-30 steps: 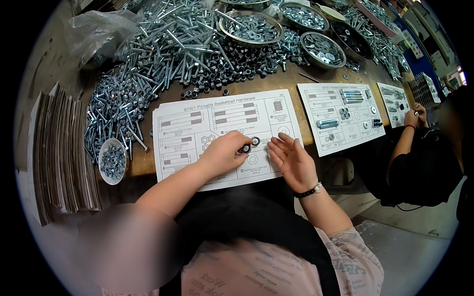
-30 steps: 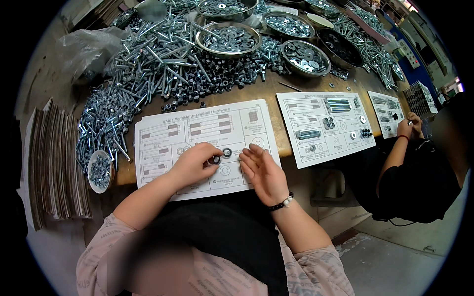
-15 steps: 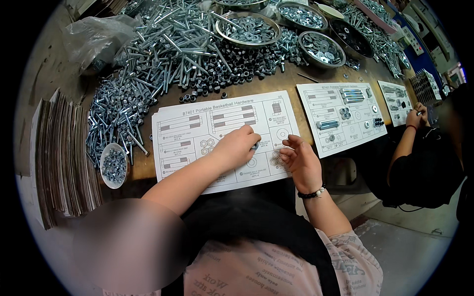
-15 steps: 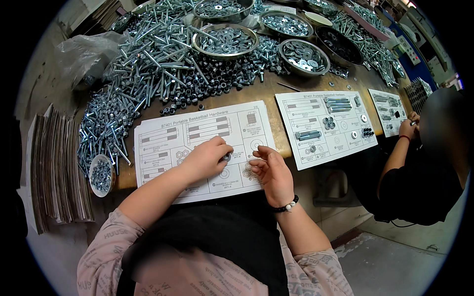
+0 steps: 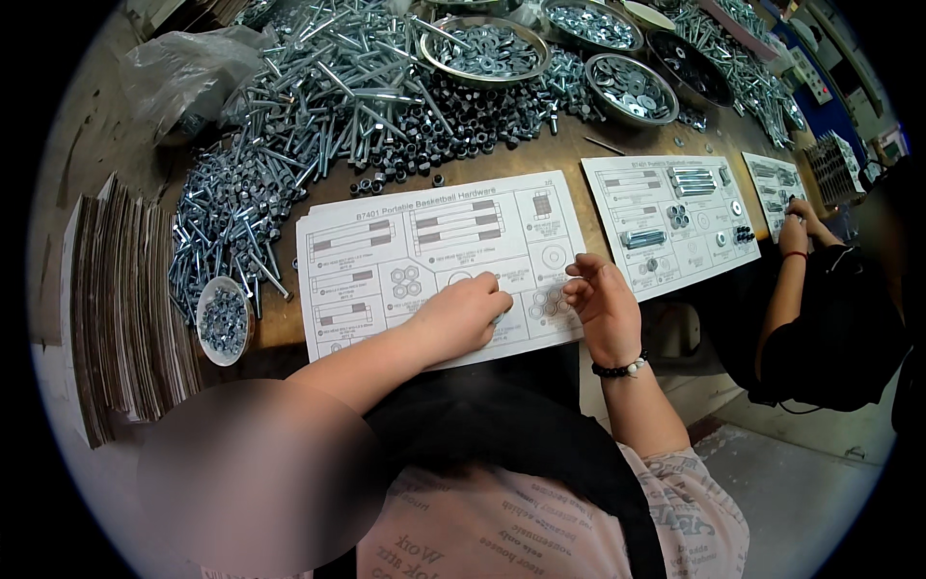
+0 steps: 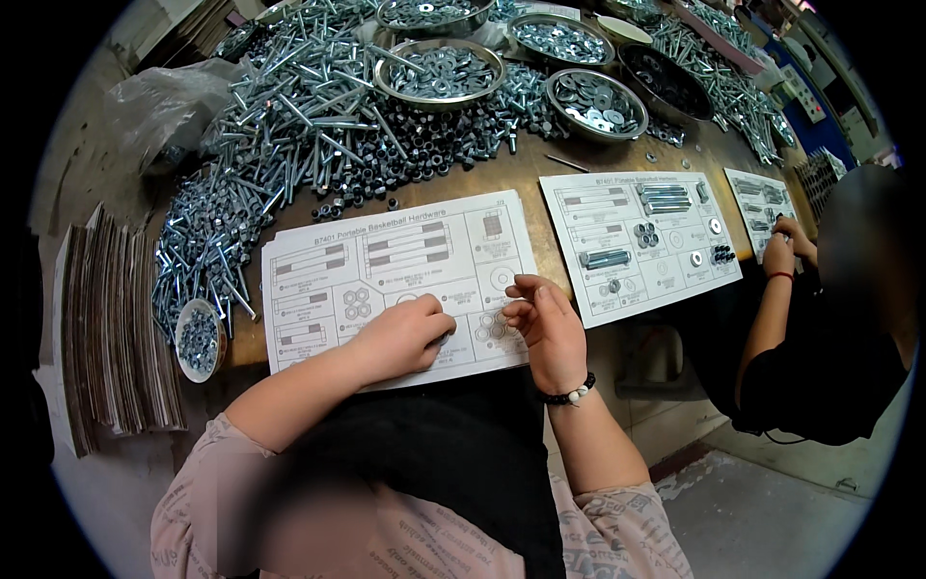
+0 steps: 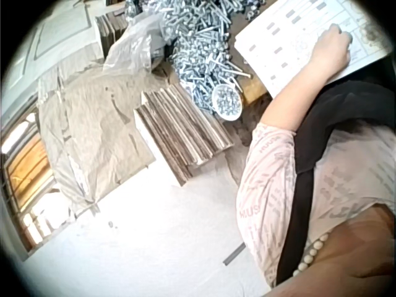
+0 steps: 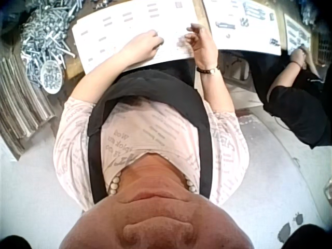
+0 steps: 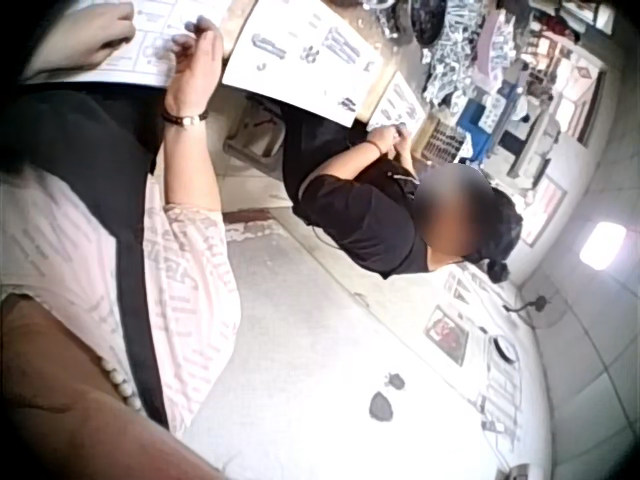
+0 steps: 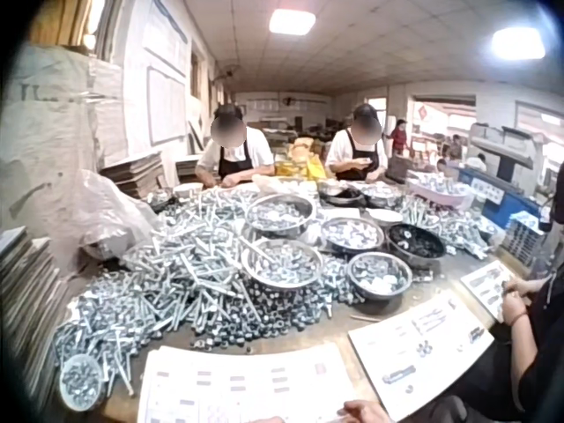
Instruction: The person sorts metal fasteners from a large pile on a table into designated areas on a printed layout sheet. They pick up bolts, nuts, and washers by hand and place them into specific spots on the sheet, occasionally adjusting the sheet or reaching into bowls to retrieve parts.
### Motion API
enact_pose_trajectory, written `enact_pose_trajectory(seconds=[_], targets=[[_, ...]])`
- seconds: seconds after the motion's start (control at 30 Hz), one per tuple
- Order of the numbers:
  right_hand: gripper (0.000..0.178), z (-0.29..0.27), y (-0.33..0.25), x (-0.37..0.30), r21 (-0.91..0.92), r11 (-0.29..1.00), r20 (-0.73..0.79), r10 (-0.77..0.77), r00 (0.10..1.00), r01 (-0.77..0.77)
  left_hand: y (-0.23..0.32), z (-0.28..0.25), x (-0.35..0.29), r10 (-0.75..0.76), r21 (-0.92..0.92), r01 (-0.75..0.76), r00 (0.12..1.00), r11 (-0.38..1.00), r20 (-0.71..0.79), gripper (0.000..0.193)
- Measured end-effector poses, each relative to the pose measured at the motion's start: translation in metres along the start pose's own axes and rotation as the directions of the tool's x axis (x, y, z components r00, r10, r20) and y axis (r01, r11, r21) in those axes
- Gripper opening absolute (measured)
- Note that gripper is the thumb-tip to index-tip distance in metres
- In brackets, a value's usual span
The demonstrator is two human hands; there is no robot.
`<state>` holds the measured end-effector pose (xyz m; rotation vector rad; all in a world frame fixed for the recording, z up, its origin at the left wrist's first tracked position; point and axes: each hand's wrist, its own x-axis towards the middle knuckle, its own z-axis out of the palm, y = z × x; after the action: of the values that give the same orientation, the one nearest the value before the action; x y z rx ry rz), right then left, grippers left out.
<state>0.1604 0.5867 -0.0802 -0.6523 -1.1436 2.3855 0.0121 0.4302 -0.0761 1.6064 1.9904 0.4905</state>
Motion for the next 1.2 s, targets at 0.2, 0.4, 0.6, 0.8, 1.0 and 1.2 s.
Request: enact_pose_trajectory(seconds=[0.2,0.4,0.6,0.8,1.0,1.2], targets=[[0.030,0.001,-0.001,0.001,-0.089,0.996,-0.019,0.027,0.999,-0.028,0.000,-0.002,-0.001,-0.003,-0.030,0.003,1.000,1.000,-0.017,0.028],[0.022,-0.009,-0.042,0.054,-0.539,0.828,0.035,-0.164,0.986,0.157,-0.035,-0.027,0.008,-0.054,-0.054,0.040,0.953,0.998,-0.297,0.034],[0.020,-0.059,-0.104,0.177,-0.939,0.081,0.242,-0.534,0.810,0.334,-0.076,-0.029,0.014,-0.112,-0.011,0.128,0.820,0.992,-0.561,0.021],[0.021,-0.081,-0.144,0.258,-0.936,-0.350,0.173,-0.514,0.840,-0.022,-0.077,-0.023,0.012,-0.047,0.038,0.089,0.785,0.995,-0.618,0.012],[0.036,-0.071,-0.146,0.293,-0.782,-0.589,-0.033,-0.288,0.957,-0.204,-0.076,-0.023,0.011,-0.096,0.027,0.138,0.804,0.990,-0.587,0.012],[0.029,-0.060,-0.151,0.299,-0.718,-0.673,-0.067,-0.184,0.981,-0.176,-0.075,-0.023,0.013,-0.095,0.012,0.127,0.793,0.992,-0.601,0.009]])
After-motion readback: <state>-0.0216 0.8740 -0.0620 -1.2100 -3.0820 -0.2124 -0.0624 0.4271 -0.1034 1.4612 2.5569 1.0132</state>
